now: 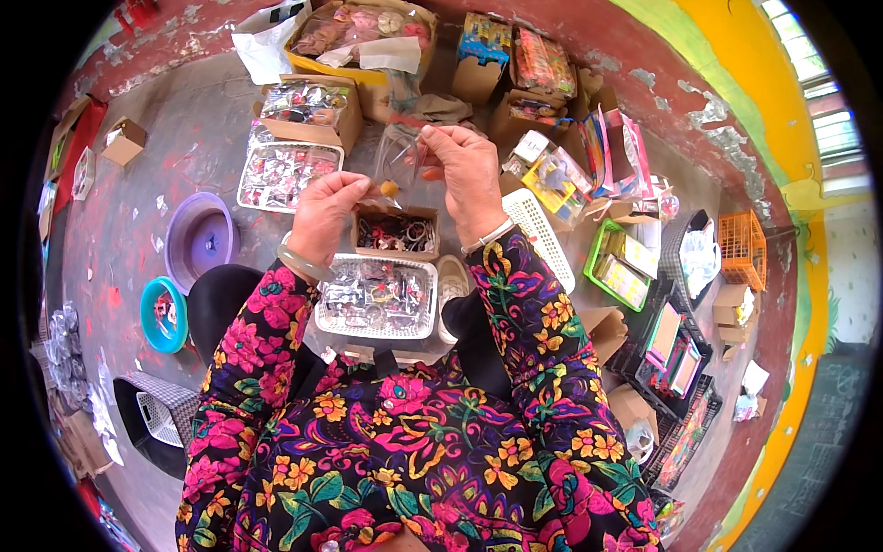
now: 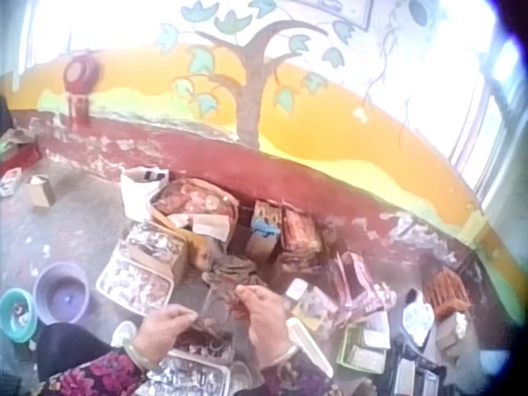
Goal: The person sits on the floor and repeatedly picks up small items from a white basket, places them into small plastic bags, and seals the bags. The person then places the packaged items into a cardboard box. The task involves handling small objects and plastic packaging materials.
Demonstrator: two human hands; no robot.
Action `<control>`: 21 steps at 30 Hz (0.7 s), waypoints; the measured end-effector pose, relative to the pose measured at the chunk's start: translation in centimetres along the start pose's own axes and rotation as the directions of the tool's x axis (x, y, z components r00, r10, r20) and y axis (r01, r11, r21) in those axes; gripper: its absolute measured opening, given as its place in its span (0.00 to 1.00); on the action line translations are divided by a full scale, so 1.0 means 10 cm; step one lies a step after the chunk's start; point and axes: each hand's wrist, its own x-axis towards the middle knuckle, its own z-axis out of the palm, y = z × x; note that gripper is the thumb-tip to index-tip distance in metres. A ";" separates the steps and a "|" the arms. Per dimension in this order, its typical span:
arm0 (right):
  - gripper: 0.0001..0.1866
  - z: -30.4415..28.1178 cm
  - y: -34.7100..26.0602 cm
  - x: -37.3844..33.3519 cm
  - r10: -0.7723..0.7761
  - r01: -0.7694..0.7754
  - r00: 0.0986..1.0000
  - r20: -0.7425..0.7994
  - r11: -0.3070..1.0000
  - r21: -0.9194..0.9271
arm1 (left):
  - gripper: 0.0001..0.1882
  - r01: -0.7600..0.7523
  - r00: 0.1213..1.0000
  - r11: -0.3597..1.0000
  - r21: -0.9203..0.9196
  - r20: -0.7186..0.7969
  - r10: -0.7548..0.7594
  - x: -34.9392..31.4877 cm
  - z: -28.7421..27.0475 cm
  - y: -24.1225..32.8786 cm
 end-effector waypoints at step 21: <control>0.09 0.13 0.04 -0.08 0.021 -0.031 0.997 0.075 0.990 0.141 | 0.08 0.265 0.964 0.878 -0.399 0.146 -0.224 -0.11 0.17 0.06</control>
